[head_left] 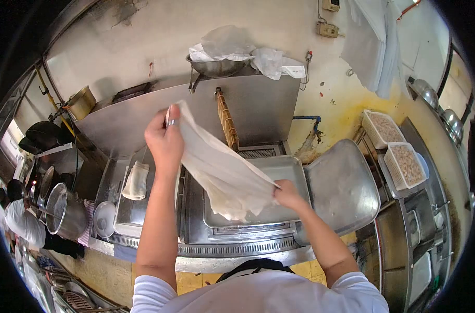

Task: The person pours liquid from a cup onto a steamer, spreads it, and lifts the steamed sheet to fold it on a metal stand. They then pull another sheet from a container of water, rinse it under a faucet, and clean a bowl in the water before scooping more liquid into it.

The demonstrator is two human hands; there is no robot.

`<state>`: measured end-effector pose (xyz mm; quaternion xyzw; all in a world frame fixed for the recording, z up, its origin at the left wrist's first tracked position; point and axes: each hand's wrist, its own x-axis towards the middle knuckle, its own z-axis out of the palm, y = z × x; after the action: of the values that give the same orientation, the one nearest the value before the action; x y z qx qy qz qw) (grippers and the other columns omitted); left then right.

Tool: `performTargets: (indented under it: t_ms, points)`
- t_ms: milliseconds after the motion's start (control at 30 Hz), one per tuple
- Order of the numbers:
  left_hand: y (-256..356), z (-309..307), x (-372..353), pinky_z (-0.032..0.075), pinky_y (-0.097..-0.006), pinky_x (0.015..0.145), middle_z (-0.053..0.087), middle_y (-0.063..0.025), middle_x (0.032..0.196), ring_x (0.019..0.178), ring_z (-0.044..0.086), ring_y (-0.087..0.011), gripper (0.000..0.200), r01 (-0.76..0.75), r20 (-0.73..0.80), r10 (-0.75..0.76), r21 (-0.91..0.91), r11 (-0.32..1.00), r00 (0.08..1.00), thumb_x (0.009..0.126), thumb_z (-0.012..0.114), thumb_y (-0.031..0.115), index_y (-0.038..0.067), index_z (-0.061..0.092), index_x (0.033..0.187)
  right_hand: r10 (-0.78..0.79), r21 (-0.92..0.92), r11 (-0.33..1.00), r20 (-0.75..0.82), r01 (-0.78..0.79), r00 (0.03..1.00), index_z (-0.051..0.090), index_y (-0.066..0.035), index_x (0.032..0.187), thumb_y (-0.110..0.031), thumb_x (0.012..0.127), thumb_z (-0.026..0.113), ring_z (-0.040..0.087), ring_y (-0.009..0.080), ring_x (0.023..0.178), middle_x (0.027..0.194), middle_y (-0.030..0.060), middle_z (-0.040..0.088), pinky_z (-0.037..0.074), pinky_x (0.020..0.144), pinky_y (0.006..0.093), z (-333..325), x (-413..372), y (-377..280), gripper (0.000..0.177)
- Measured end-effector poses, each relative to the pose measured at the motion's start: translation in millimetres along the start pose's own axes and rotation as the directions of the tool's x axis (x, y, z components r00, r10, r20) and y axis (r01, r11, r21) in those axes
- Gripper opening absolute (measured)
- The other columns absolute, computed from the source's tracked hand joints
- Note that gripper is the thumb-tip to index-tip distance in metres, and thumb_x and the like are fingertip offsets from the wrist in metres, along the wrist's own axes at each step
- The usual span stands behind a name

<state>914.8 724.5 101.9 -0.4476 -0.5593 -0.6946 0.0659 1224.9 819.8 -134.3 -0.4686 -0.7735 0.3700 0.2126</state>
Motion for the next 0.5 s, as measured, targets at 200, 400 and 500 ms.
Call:
performTargets:
  t_ms: [200, 400, 500]
  points:
    - [-154.2, 4.9, -82.5, 0.043, -0.0301, 0.055, 0.06, -0.0015, 0.072, 0.062, 0.053, -0.0109, 0.021, 0.6, 0.25, -0.589, 0.04, 0.799, 0.768, 0.1, 0.062, 0.02, 0.0, 0.068, 0.098, 0.096, -0.479, 0.874, 0.014, -0.078, 0.995, 0.073, 0.001, 0.1, -0.023, 0.082, 0.068, 0.07, 0.0374, 0.094, 0.102, 0.0255, 0.071, 0.054, 0.084, 0.0425, -11.3, 2.1, 112.8, 0.03]
    - [-162.8, 68.9, -167.0, 0.052, -0.0389, 0.063, 0.07, -0.0152, 0.076, 0.07, 0.068, -0.02, 0.021, 0.295, 0.636, -0.471, 0.37, 0.881, 0.611, 0.089, 0.07, 0.015, -0.004, 0.069, 0.098, -0.087, -0.01, 0.996, -0.042, 0.087, 0.995, 0.064, 0.002, 0.127, -0.026, 0.084, 0.072, 0.065, 0.031, 0.118, 0.12, 0.0192, 0.069, 0.051, 0.099, 0.0371, 13.0, 32.2, 15.6, 0.052]
    - [-146.3, 89.3, -172.6, 0.053, -0.0393, 0.063, 0.07, -0.0183, 0.076, 0.07, 0.069, -0.022, 0.023, 0.16, 0.649, -0.318, 0.291, 0.943, 0.691, 0.089, 0.071, 0.018, -0.004, 0.069, 0.098, -0.257, 0.483, 0.83, -0.112, 0.279, 0.96, 0.063, 0.004, 0.124, -0.017, 0.086, 0.069, 0.067, 0.0231, 0.109, 0.116, 0.0157, 0.07, 0.053, 0.093, 0.0362, 60.5, 72.7, -18.1, 0.044]
